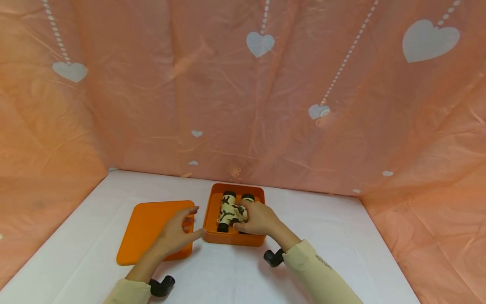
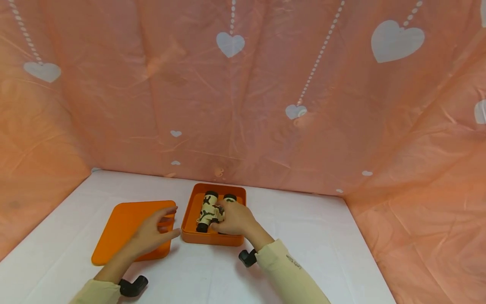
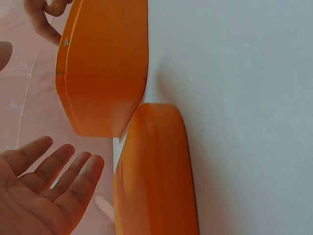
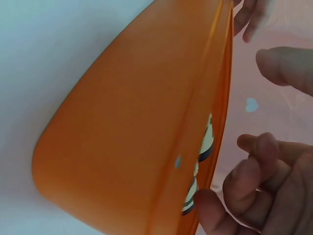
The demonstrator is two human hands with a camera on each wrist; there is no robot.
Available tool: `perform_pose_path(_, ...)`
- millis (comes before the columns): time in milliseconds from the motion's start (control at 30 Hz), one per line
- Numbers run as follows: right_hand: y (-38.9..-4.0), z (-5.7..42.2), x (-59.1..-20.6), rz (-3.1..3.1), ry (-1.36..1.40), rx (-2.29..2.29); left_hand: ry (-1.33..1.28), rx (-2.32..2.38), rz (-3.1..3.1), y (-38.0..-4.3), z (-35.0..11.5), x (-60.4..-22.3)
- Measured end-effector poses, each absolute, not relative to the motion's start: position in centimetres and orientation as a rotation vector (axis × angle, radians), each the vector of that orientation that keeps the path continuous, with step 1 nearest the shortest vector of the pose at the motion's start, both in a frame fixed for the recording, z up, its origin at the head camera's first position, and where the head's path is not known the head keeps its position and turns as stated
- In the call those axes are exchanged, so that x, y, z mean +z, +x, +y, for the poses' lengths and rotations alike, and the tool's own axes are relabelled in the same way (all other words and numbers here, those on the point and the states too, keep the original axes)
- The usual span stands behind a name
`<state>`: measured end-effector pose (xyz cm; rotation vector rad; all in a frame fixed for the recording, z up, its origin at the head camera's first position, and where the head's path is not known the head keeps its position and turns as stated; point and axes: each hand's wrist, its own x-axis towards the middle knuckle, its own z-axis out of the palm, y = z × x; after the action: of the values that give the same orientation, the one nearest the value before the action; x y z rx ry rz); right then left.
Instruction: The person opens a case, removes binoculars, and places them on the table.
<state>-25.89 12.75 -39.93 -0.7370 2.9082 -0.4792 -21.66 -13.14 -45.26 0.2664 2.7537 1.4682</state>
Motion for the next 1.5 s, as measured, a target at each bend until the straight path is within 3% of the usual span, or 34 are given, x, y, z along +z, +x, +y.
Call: perform_pose_path(1500,-28.8,11.7,-43.0,2.941,-0.551,-0.486,0.205,1.578,2.674,-22.9,-9.8,-46.0)
